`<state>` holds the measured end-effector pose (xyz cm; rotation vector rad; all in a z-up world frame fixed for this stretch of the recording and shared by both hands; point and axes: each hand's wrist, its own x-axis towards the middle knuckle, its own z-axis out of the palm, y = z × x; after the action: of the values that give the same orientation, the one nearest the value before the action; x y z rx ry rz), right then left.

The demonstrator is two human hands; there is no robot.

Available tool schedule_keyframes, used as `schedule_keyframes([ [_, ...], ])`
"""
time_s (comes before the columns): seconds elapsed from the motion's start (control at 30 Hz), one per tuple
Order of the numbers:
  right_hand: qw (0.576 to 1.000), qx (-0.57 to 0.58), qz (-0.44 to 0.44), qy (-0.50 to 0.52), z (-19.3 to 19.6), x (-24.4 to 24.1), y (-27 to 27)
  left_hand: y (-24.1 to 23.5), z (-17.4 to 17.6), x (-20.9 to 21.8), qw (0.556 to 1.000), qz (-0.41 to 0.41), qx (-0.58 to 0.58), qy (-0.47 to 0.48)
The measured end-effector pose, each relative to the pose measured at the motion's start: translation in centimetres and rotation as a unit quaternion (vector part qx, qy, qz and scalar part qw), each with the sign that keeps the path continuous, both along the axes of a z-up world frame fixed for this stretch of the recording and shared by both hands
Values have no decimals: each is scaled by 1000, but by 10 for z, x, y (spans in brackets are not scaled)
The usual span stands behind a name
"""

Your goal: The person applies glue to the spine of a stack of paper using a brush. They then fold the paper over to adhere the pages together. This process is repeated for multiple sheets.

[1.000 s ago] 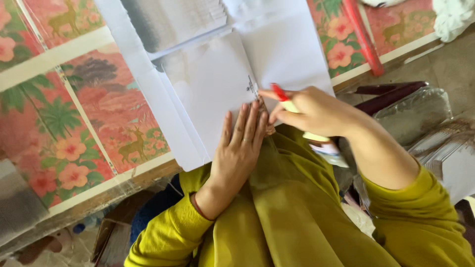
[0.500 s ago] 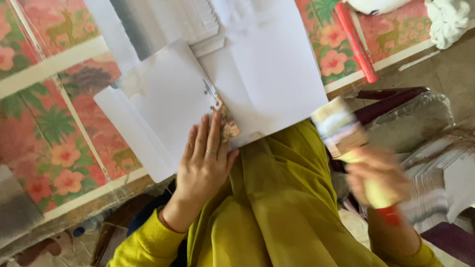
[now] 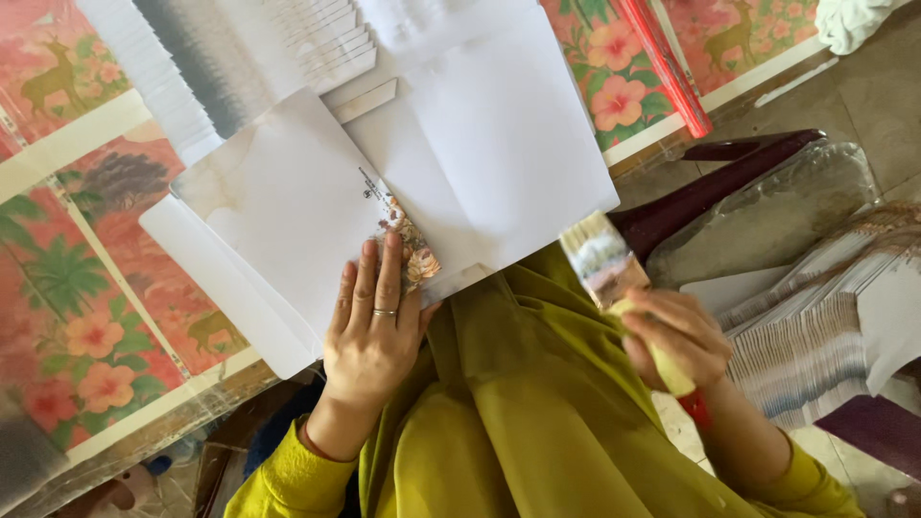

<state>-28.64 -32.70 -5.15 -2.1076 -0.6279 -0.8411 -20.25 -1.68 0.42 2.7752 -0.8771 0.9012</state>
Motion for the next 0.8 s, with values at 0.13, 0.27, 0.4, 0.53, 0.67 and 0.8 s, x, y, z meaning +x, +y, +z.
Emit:
schedule_keyframes([
  [0.13, 997, 60, 50, 20, 7, -3, 33, 0, 1, -1, 1000, -2, 15, 2],
  [0.27, 998, -32, 61, 3, -32, 5, 7, 1, 10, 0, 998, -1, 53, 23],
  [0.4, 998, 34, -29, 37, -44, -4, -20, 4, 9, 0, 998, -11, 54, 39],
  [0.53, 985, 95, -81, 118, -23, -6, -29, 4, 8, 0, 997, -7, 54, 53],
  [0.67, 967, 120, -125, 188, -23, 5, -47, 5, 9, -1, 997, -5, 34, 69],
  [0.8, 835, 405, -164, 336, 3, 55, -58, 2, 17, -3, 996, -11, -17, 82],
])
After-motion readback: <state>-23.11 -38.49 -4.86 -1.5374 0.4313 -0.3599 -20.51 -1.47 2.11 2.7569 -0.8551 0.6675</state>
